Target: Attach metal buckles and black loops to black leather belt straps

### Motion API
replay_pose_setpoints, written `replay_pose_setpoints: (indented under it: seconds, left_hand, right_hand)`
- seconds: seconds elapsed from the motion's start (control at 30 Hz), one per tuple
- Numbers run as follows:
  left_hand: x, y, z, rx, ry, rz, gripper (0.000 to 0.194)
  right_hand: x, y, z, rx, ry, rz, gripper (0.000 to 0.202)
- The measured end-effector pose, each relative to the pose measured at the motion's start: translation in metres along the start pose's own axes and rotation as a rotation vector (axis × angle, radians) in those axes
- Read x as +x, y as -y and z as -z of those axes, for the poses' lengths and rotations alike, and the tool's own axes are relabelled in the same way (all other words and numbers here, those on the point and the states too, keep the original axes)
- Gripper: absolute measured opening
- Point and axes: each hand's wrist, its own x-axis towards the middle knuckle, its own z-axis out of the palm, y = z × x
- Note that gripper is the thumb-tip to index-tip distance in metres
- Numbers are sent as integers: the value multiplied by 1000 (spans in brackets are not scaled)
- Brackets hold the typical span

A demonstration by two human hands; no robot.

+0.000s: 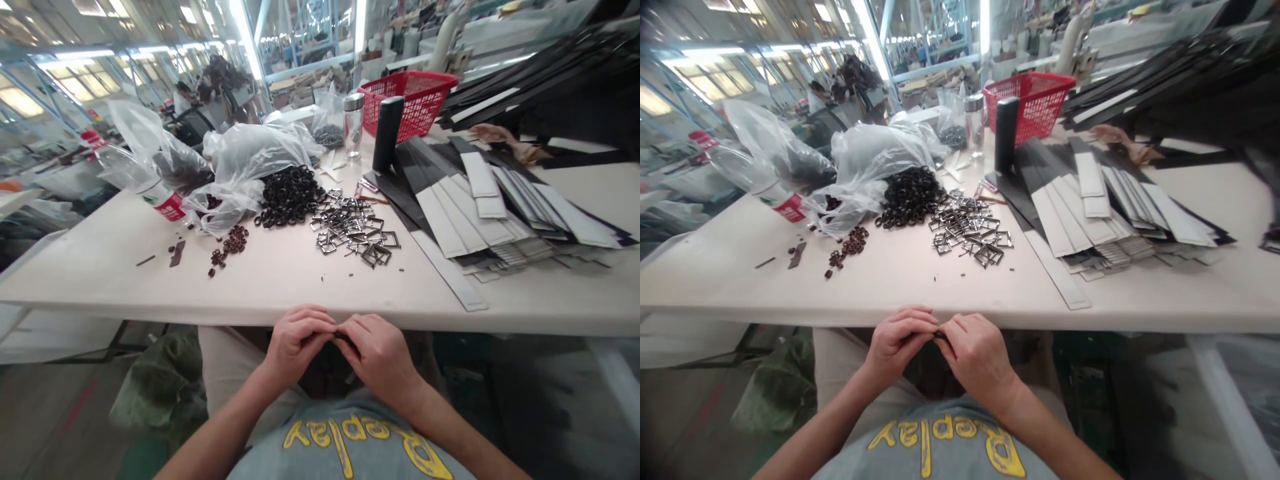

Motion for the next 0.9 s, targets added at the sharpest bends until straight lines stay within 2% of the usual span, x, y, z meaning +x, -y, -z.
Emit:
replay_pose_setpoints:
  seconds: [0.07, 0.13, 0.17, 0.23, 0.3, 0.33, 0.4, 0.53, 0.6, 0.7, 0.8, 0.9]
  left_hand:
    - [5, -3, 1, -138, -58, 73, 10]
    - [11, -8, 4, -294, -36, 88, 8]
    - [14, -10, 6, -372, 36, 93, 8]
    - [21, -14, 7, -464, 262, 162, 16]
    - [29, -14, 6, -427, 422, 253, 21]
    - [35, -13, 4, -375, 438, 276, 19]
    - [46, -9, -2, -273, 374, 236, 13]
    - [71, 7, -9, -181, 289, 108, 24]
    - [85, 23, -6, -96, 238, 96, 27]
    - [108, 63, 9, 145, 80, 122, 48]
    - [132, 112, 32, 373, -71, 220, 62]
    - [159, 154, 53, 541, -157, 378, 70]
  right_hand:
    - [-1, -6, 8, -14, 10, -22, 27]
    - [-3, -17, 20, -47, -2, -82, 27]
    - [-4, -25, 27, -68, -24, -121, 26]
    - [-6, -43, 44, -134, -92, -210, 24]
    - [-7, -60, 60, -207, -171, -306, 25]
    - [-8, -67, 67, -228, -201, -360, 27]
    - [-10, -78, 78, -214, -233, -472, 29]
    - [-19, -95, 87, -159, -200, -659, 35]
    - [-26, -110, 84, -192, -148, -708, 38]
    - [-30, -133, 75, -215, -59, -727, 37]
    - [-29, -141, 66, -267, -84, -686, 36]
    - [-31, -142, 60, -317, -131, -664, 35]
